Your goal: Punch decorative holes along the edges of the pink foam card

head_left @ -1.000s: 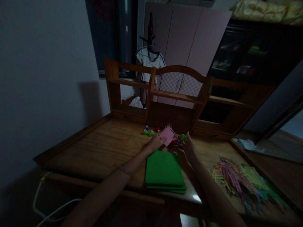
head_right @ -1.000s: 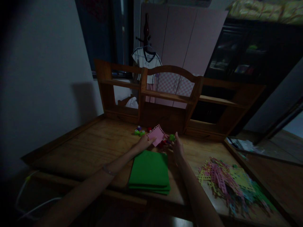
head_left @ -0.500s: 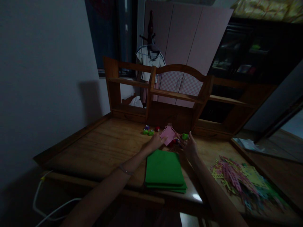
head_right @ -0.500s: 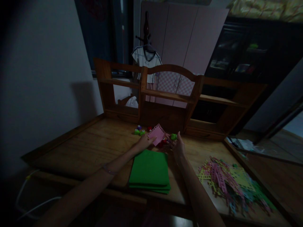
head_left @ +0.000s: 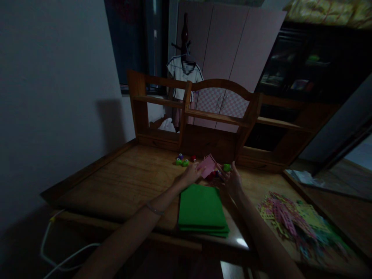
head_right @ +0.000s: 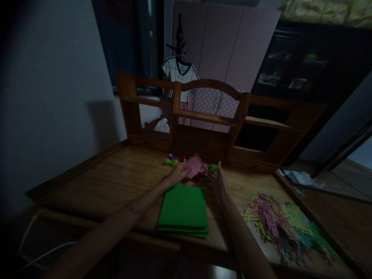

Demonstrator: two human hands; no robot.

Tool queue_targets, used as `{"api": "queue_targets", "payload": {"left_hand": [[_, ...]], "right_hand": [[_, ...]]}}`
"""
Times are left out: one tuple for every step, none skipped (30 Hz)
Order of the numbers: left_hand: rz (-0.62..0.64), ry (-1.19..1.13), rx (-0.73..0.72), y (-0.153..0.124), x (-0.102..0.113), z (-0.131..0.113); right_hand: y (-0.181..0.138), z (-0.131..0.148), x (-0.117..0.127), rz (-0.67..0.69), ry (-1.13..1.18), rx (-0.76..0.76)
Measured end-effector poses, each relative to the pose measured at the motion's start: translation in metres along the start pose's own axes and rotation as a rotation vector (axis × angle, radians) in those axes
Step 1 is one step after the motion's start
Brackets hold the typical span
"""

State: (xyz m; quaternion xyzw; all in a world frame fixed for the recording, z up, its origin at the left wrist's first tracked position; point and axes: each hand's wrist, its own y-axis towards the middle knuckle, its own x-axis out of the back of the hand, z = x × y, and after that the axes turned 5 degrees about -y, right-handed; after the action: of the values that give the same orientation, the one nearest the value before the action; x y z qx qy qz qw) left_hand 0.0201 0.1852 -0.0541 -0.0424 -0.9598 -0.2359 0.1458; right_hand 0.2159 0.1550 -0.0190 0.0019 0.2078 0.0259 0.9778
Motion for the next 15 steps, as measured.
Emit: {"api": "queue_targets", "payload": {"left_hand": [[-0.001,0.001,-0.010,0.0004,-0.0004,0.0014],[-0.002,0.003,-0.020,0.0008,-0.0007,0.0027],[0.000,0.007,-0.029,0.0010,-0.0008,0.0036],[0.001,0.013,-0.035,0.0012,-0.0009,0.0042],[0.001,0.017,-0.038,0.0012,-0.0009,0.0044],[0.002,0.018,-0.037,0.0011,-0.0008,0.0043],[0.002,0.016,-0.033,0.0009,-0.0008,0.0038],[0.000,0.012,-0.025,0.0007,-0.0007,0.0031],[-0.002,0.008,-0.017,0.0005,-0.0005,0.0023],[-0.004,0.006,-0.008,0.0002,-0.0004,0.0015],[-0.005,0.005,0.000,0.0000,-0.0003,0.0008],[-0.007,0.006,0.005,0.0000,-0.0001,0.0004],[-0.007,0.006,0.006,0.0000,0.0000,0.0003],[-0.005,0.005,0.003,0.0001,0.0001,0.0006],[0.000,0.003,-0.003,0.0003,0.0001,0.0012]], "right_hand": [[0.0000,0.0000,0.0000,-0.004,0.003,-0.001],[0.0000,0.0000,-0.0001,-0.005,0.009,0.003],[0.0000,0.0000,-0.0002,-0.003,0.013,0.009],[0.0000,0.0001,-0.0001,-0.001,0.012,0.013],[0.0001,0.0001,0.0000,0.003,0.007,0.014],[0.0002,0.0001,0.0003,0.009,0.001,0.013],[0.0004,0.0002,0.0008,0.015,-0.002,0.009],[0.0006,0.0002,0.0013,0.023,0.000,0.002],[0.0008,0.0002,0.0019,0.030,0.006,-0.003],[0.0010,0.0001,0.0023,0.036,0.017,-0.003],[0.0012,0.0001,0.0026,0.038,0.029,0.002],[0.0012,0.0001,0.0027,0.034,0.035,0.005],[0.0012,0.0000,0.0027,0.026,0.034,0.006],[0.0012,-0.0001,0.0026,0.017,0.025,0.004],[0.0011,-0.0002,0.0024,0.009,0.014,-0.001]]}}
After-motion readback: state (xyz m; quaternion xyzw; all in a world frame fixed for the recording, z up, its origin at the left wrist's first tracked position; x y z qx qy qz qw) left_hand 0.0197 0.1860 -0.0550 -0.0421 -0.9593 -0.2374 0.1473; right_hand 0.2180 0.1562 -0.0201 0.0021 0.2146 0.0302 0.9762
